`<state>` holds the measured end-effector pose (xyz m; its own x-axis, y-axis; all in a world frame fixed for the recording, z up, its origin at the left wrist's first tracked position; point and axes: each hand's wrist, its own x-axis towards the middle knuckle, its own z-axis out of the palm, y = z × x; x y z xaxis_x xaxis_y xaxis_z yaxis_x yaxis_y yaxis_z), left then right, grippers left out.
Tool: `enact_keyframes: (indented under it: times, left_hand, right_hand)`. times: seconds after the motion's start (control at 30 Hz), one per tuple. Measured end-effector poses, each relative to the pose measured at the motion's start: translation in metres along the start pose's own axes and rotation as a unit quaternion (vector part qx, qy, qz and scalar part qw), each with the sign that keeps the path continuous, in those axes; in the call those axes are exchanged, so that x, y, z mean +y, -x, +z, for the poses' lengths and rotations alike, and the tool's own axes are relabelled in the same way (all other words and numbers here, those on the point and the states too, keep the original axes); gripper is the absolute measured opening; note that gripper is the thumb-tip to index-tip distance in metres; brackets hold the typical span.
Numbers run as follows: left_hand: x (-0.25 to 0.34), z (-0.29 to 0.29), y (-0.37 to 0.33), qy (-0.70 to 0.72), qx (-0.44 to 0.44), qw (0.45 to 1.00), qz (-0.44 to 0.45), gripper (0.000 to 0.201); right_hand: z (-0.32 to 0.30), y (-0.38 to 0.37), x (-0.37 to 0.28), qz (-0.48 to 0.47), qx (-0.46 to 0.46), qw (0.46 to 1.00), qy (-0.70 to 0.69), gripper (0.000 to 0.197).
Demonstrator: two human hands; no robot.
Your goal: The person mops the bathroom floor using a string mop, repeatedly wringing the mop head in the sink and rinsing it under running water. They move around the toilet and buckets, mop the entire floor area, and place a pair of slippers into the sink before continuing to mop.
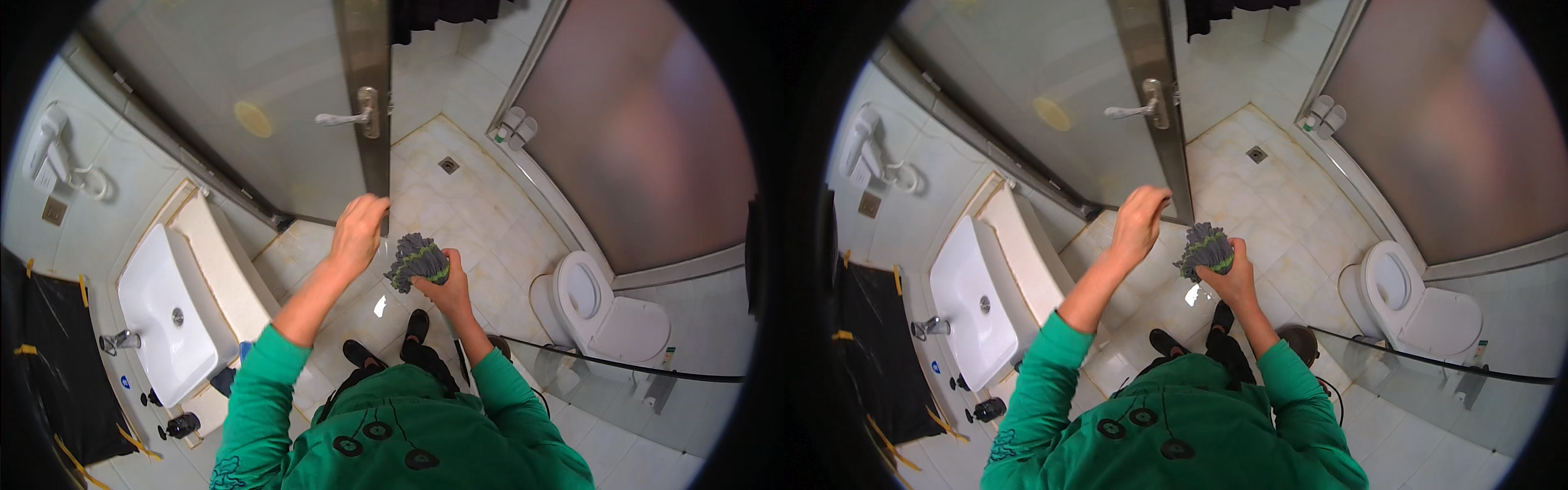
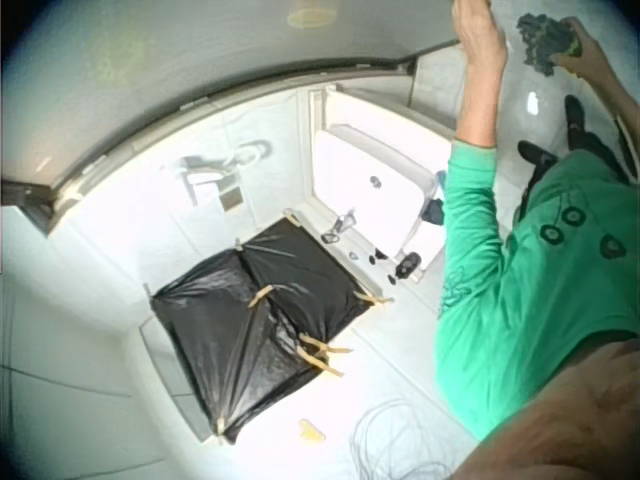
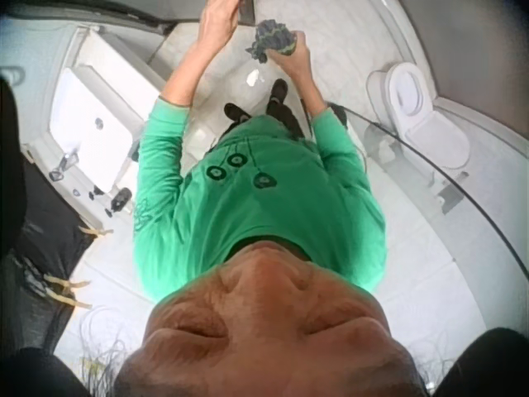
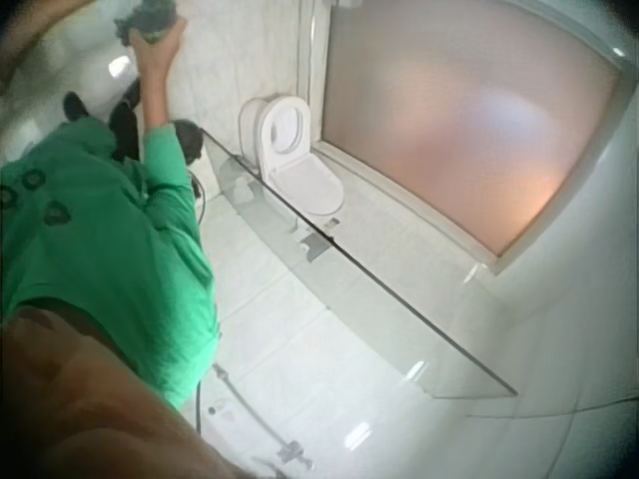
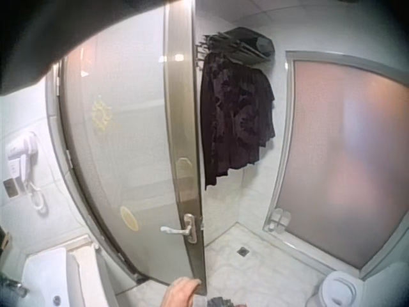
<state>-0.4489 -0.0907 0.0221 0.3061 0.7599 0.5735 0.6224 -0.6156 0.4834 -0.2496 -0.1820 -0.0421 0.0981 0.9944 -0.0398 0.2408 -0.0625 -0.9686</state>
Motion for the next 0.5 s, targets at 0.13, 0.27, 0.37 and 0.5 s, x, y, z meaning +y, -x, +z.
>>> enact_keyframes:
  times: [0.13,0.27,0.37,0.5]
  left_hand:
    - [-0.019,0.051,-0.092,-0.244,-0.193,0.934,0.176,0.023]
    - [-0.042,0.096,-0.150,-0.505,-0.190,0.798,0.267,0.029]
    - [-0.064,0.108,-0.173,-0.577,-0.236,0.758,0.192,0.025]
    - [-0.084,0.103,-0.174,-0.621,-0.345,0.694,0.120,0.020]
  right_hand:
    - [-0.029,-0.001,0.024,0.034,0.025,0.999,-0.015,0.060]
    - [-0.051,-0.005,0.040,0.078,0.044,0.995,-0.036,0.062]
    - [-0.059,-0.013,0.048,0.058,0.069,0.996,-0.021,0.060]
    - [-0.065,-0.022,0.055,0.066,0.084,0.994,-0.017,0.061]
